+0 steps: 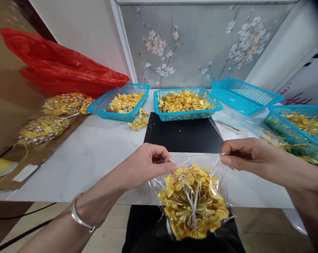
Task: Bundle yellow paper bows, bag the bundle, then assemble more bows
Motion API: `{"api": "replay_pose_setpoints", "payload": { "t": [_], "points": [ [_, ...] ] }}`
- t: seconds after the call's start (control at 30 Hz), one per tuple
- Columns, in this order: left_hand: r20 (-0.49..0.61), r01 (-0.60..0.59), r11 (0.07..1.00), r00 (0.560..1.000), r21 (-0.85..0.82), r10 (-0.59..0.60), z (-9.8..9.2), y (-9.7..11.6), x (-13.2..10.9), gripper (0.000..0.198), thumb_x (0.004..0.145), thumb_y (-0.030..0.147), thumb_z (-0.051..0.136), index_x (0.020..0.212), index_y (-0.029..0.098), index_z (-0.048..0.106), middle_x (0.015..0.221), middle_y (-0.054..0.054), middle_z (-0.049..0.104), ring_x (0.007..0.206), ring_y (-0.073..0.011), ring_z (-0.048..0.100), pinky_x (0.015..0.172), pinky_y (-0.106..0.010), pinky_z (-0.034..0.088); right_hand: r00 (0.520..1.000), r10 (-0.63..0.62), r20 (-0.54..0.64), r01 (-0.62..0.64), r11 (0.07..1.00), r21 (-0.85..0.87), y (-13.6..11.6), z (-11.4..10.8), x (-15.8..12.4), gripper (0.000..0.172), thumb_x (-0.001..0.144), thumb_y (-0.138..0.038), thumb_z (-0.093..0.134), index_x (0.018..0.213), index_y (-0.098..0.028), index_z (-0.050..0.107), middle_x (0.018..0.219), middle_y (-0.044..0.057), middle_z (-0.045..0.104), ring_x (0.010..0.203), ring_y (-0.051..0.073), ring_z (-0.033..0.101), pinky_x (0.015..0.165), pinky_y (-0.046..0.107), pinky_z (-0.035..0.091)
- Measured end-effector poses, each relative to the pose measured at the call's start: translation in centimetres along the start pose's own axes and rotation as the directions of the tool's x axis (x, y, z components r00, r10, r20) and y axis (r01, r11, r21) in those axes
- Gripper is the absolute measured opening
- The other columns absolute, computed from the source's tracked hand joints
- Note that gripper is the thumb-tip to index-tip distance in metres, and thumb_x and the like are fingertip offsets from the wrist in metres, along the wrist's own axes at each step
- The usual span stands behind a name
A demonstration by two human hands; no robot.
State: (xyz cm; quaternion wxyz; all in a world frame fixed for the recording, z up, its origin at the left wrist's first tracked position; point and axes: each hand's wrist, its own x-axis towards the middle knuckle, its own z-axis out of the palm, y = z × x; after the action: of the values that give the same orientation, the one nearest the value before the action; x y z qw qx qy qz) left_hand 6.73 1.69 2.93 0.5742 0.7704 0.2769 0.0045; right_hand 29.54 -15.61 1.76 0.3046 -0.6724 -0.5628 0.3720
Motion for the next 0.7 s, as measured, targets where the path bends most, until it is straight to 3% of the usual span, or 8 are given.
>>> {"api": "replay_pose_setpoints", "payload": {
  "t": [0.2,0.37,0.47,0.57,0.7],
  "points": [
    [0.047,0.013,1.000,0.999,-0.016,-0.012,-0.7,-0.1,0.4,0.018,0.072,0.030,0.072,0.068,0.016,0.060,0.061,0.005,0.055,0.058,-0.0089,0.044,0.054,-0.022,0.033,0.998,-0.017,-0.063,0.015,0.999,-0.033,-0.7,0.2,-0.2,0.030,0.088,-0.043,0.058,0.071,-0.019,0.057,0.061,-0.003,0.043,0.056,0.011,0.037,0.048,0.023,0.029],
    [0.041,-0.021,1.000,0.999,0.019,0.020,-1.0,-0.6,0.8,0.018,0.076,0.032,0.069,0.072,0.018,0.060,0.066,0.005,0.055,0.062,-0.0093,0.046,0.057,-0.021,0.035,0.996,-0.081,-0.023,0.078,0.994,-0.081,-1.2,-0.6,-0.3,0.029,0.096,-0.033,0.044,0.074,-0.018,0.054,0.066,-0.002,0.048,0.061,0.012,0.041,0.054,0.023,0.035],
    [0.026,-0.012,1.000,1.000,0.028,0.011,-1.0,-0.6,0.8,0.016,0.076,0.032,0.069,0.072,0.018,0.060,0.066,0.005,0.054,0.062,-0.0091,0.045,0.056,-0.021,0.035,0.992,-0.123,0.018,0.124,0.989,-0.082,-1.3,-1.2,-0.3,0.030,0.098,-0.037,0.039,0.086,-0.018,0.060,0.076,0.002,0.057,0.069,0.014,0.050,0.061,0.024,0.041],
    [0.026,-0.009,1.000,1.000,0.021,0.009,-0.7,-0.5,0.8,0.013,0.074,0.027,0.070,0.072,0.018,0.060,0.066,0.005,0.053,0.062,-0.0092,0.045,0.056,-0.021,0.034,0.992,-0.118,-0.047,0.112,0.987,-0.119,-1.8,-0.9,0.2,0.031,0.093,-0.044,0.046,0.100,-0.019,0.061,0.089,0.005,0.063,0.076,0.016,0.055,0.063,0.024,0.044],
    [0.038,-0.014,1.000,0.999,0.008,0.014,-0.4,-0.2,0.9,0.011,0.072,0.024,0.070,0.072,0.018,0.060,0.066,0.005,0.053,0.062,-0.0096,0.045,0.057,-0.021,0.034,0.991,-0.101,-0.092,0.082,0.977,-0.199,-2.9,0.4,1.5,0.026,0.085,-0.045,0.058,0.083,-0.020,0.065,0.075,0.000,0.065,0.063,0.012,0.054,0.055,0.022,0.041]
  ]
}}
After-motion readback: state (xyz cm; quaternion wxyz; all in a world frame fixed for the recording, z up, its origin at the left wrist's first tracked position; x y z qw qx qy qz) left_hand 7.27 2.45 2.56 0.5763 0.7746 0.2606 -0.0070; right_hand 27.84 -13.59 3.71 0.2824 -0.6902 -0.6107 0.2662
